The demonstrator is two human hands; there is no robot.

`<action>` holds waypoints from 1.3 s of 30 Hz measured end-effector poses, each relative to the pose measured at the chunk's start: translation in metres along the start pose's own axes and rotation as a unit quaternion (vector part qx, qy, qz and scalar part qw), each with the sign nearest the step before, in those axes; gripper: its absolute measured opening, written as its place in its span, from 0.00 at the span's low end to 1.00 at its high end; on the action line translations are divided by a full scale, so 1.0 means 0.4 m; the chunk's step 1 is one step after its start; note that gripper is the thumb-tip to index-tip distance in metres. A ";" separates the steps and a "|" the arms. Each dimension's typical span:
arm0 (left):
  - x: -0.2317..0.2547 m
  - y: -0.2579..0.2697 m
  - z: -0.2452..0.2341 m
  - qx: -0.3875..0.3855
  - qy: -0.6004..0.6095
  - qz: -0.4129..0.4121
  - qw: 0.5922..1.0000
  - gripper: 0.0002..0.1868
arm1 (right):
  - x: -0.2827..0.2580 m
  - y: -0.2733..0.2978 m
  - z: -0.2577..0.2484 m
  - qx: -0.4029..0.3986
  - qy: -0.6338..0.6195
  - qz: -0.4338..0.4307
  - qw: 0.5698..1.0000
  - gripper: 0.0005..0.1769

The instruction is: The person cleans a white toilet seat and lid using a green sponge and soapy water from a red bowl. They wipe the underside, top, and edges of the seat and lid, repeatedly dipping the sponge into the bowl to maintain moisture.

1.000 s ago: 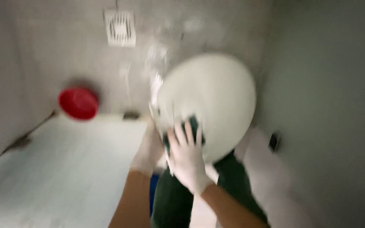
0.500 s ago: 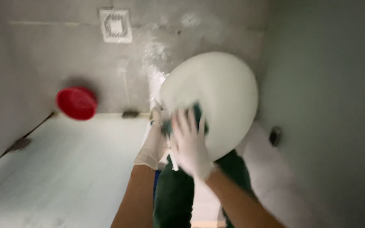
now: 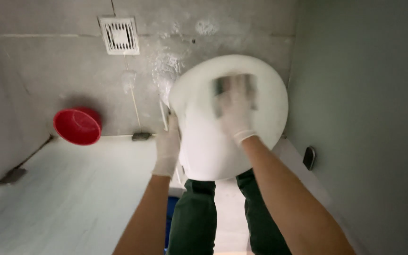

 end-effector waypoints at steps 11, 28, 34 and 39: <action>-0.048 -0.166 -0.037 0.026 -0.059 -0.029 0.998 0.43 | -0.051 0.059 0.158 -0.068 0.160 0.094 0.980 0.49; -0.167 -0.314 -0.079 -0.051 0.094 -0.022 0.994 0.41 | -0.031 -0.044 0.179 0.004 0.135 0.072 0.988 0.48; -0.063 -0.410 -0.089 -0.121 0.174 0.050 0.976 0.46 | 0.184 -0.175 0.060 0.052 0.088 0.065 0.993 0.38; -0.007 -0.512 -0.121 -0.023 0.005 0.070 0.997 0.47 | 0.260 -0.151 0.109 0.159 0.073 0.165 0.971 0.41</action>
Point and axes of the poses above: each hand's wrist, its own y-axis away from the middle knuckle, its own z-axis out of the palm, x = y × z, the point moved 8 cm from there along -y, towards the middle knuckle, and after that the axes turned 6 degrees about -x, right-handed, at the moved point
